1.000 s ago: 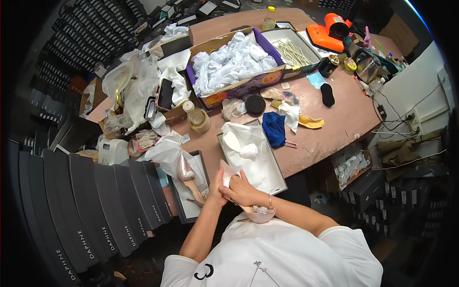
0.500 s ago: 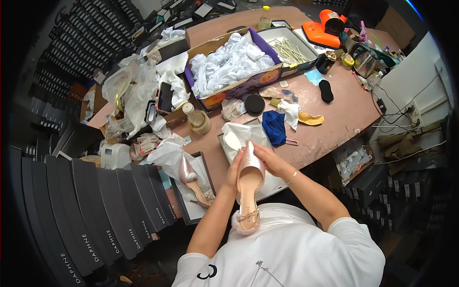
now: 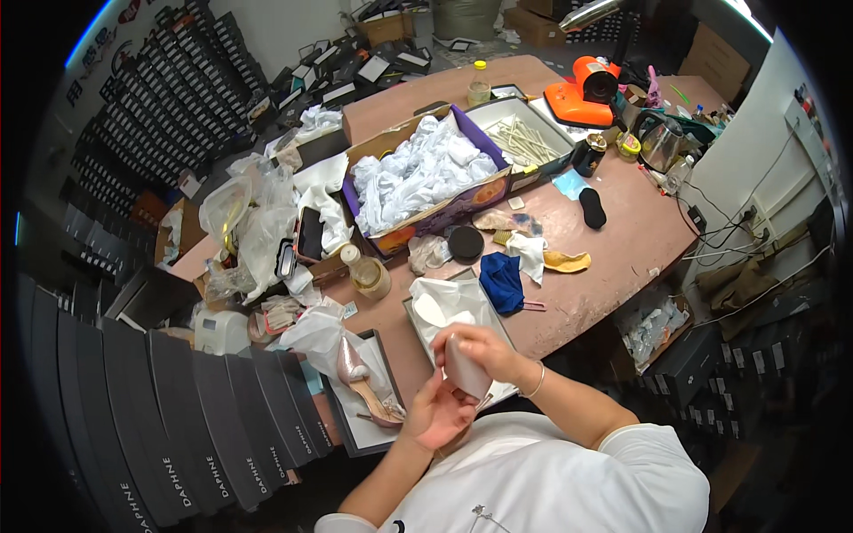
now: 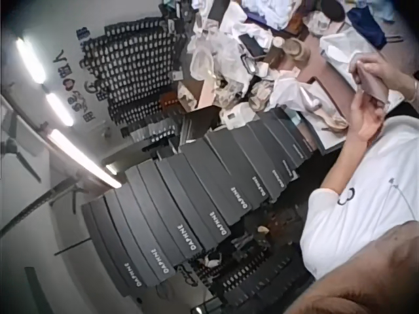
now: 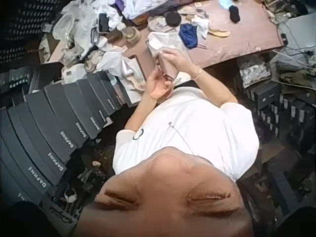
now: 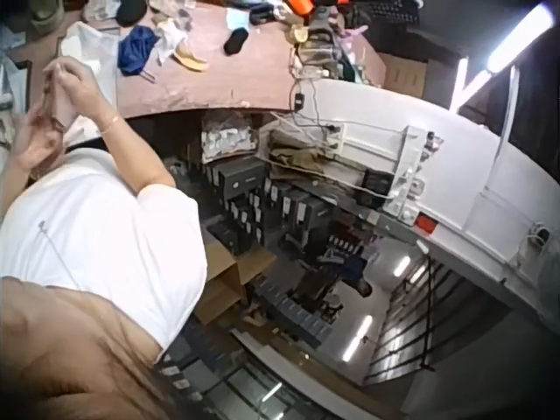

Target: Inspecting, cleaning, and packing high-heeled shoes into boxes.

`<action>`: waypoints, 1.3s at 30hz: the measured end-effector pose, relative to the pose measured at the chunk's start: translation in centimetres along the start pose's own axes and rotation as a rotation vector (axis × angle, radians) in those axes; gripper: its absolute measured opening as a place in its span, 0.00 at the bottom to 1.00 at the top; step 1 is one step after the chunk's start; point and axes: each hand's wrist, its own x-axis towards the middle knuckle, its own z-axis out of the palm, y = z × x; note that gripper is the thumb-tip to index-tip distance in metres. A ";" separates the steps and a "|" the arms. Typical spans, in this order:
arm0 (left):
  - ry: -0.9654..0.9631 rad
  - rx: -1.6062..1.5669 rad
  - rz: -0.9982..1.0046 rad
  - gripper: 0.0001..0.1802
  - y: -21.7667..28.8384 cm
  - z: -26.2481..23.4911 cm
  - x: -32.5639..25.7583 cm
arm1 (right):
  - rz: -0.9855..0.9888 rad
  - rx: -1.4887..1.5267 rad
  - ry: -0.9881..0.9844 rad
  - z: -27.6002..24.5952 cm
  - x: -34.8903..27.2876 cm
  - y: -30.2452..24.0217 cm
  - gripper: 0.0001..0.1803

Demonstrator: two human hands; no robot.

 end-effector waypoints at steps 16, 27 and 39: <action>-0.475 0.707 0.003 0.44 0.8 -0.7 -2.2 | -0.269 0.001 -0.194 3.1 -3.3 -2.8 0.19; -1.609 -0.437 -0.630 0.44 -5.5 -1.9 1.6 | -0.250 0.079 -0.390 4.8 -2.3 -2.8 0.19; -0.756 -0.160 -0.213 0.33 -3.2 -1.5 -0.2 | -0.098 0.225 -0.080 2.2 -2.3 0.0 0.19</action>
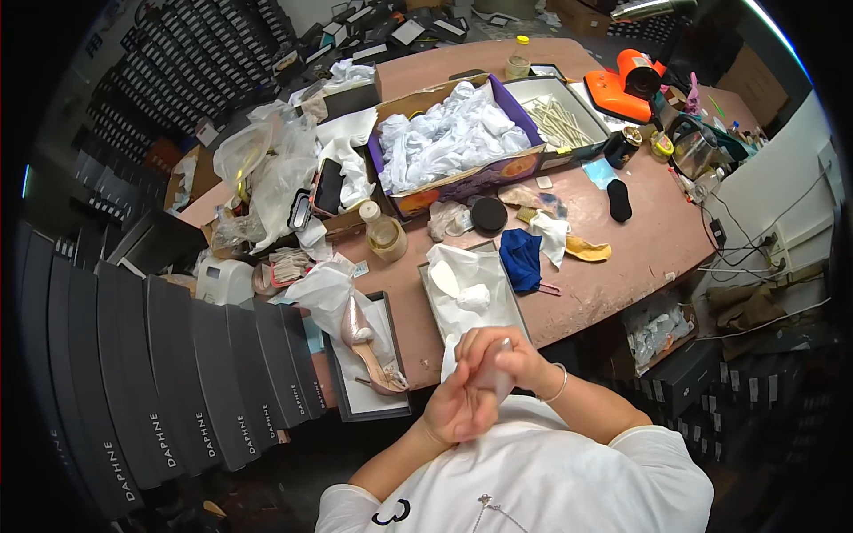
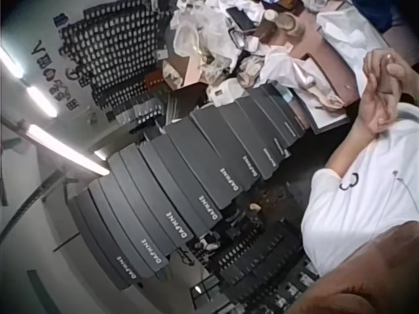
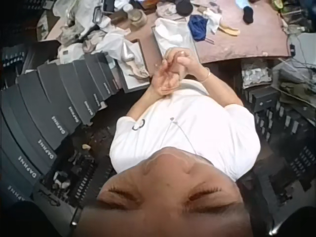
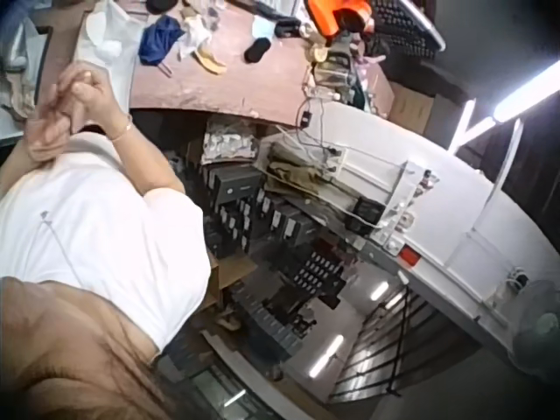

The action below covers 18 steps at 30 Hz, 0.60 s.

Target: Inspecting, cleaning, and packing high-heeled shoes into boxes.

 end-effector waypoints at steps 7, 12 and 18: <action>0.776 1.018 0.416 0.31 6.8 2.7 -4.9 | -0.098 0.232 0.071 -3.1 2.9 -0.7 0.21; 0.609 0.233 0.275 0.38 4.3 -0.7 -3.6 | 0.089 0.063 0.050 -4.6 6.4 6.1 0.22; 0.601 0.104 0.525 0.39 4.1 -3.8 -5.5 | -0.127 -1.874 -0.128 -12.3 10.7 8.2 0.20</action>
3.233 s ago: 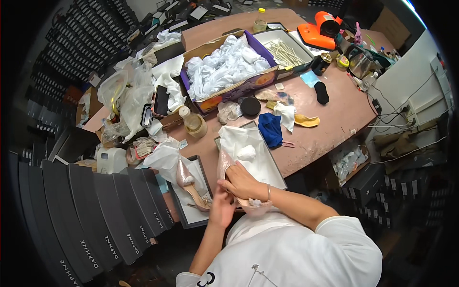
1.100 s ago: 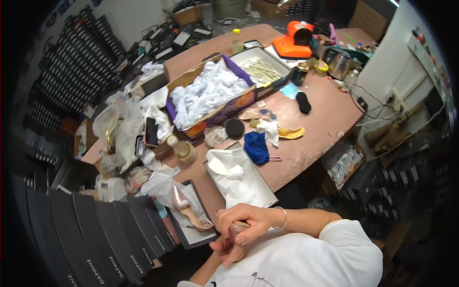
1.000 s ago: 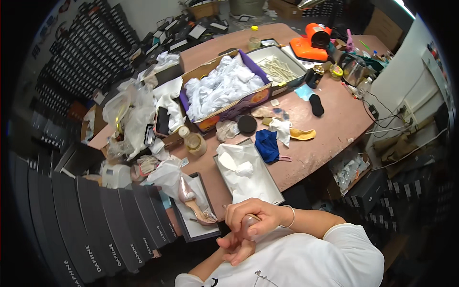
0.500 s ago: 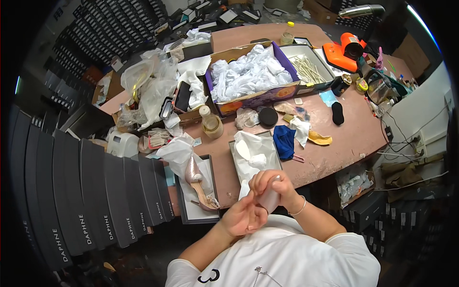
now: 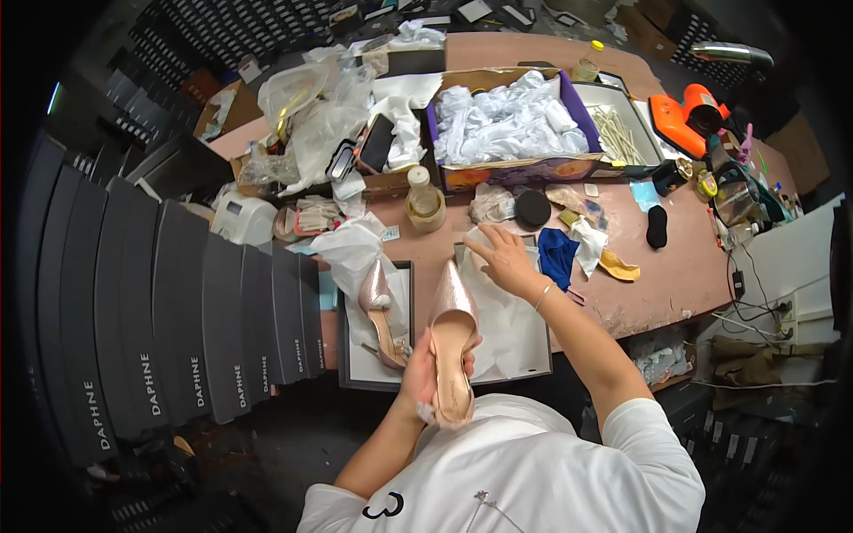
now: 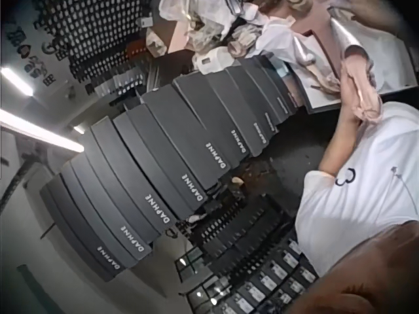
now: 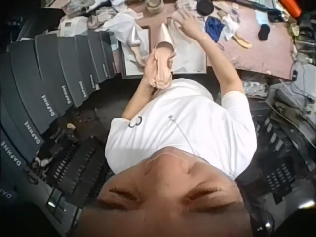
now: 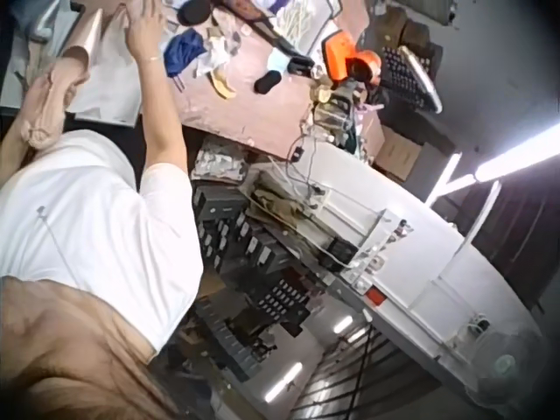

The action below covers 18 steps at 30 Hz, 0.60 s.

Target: Inspecting, cleaning, and packing high-heeled shoes into boxes.

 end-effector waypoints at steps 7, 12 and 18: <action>0.230 0.094 0.190 0.39 1.5 -0.2 0.4 | 0.045 0.307 0.099 -3.2 -4.5 -1.3 0.12; 0.254 0.267 0.283 0.42 -0.6 3.2 1.8 | -0.138 0.548 0.114 -7.1 -7.2 -8.8 0.13; 0.284 0.436 0.220 0.36 -3.0 1.0 2.0 | -0.212 0.345 0.090 -4.0 -6.9 -9.6 0.09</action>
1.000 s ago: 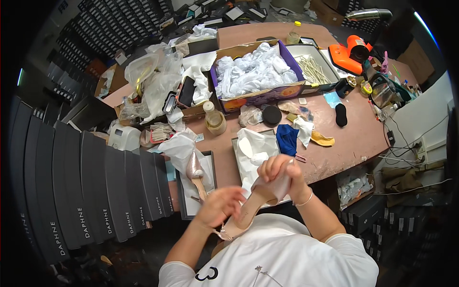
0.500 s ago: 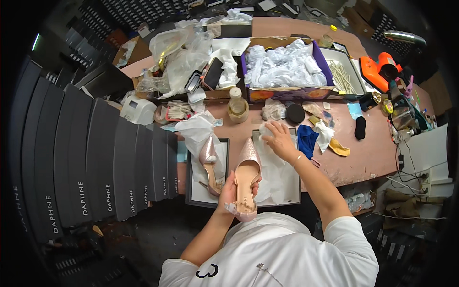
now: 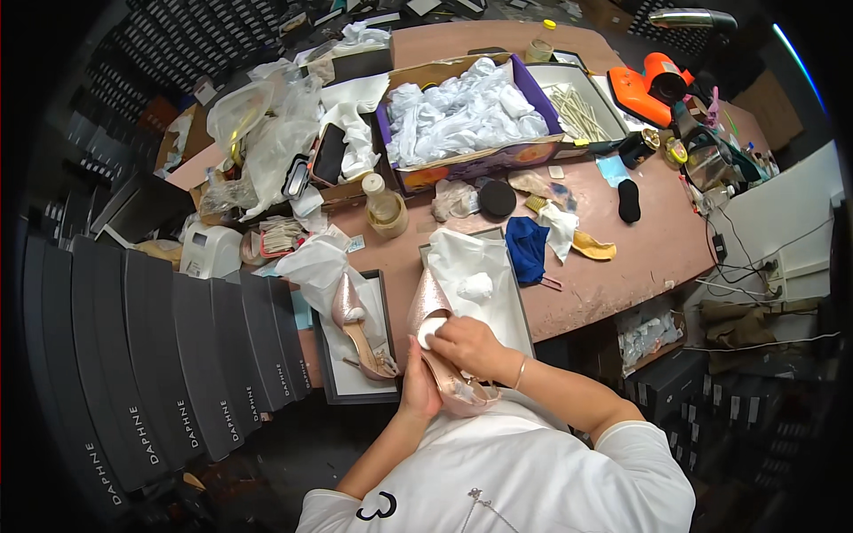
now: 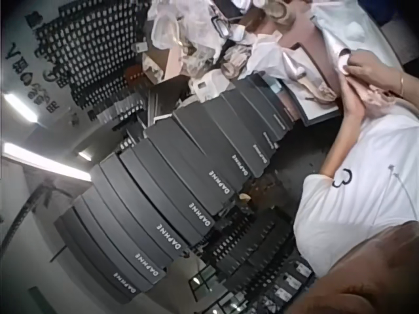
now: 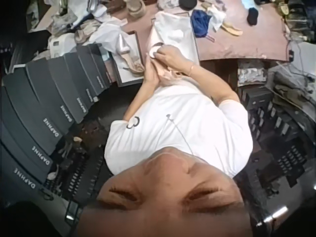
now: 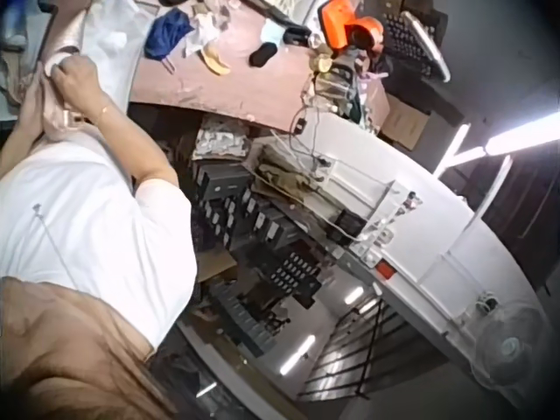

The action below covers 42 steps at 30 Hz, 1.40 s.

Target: Inspecting, cleaning, and packing high-heeled shoes into boxes.

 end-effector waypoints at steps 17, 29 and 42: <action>-0.012 -0.799 -0.342 0.25 2.0 -5.1 1.6 | 0.856 0.366 0.006 -1.4 -1.7 8.2 0.34; -0.008 -0.378 -0.365 0.20 1.5 -2.6 0.2 | 0.248 0.012 -0.182 0.5 2.9 4.2 0.17; 0.070 -0.465 -0.419 0.20 0.2 -2.3 -1.1 | 0.209 0.140 -0.221 -0.1 1.1 3.7 0.12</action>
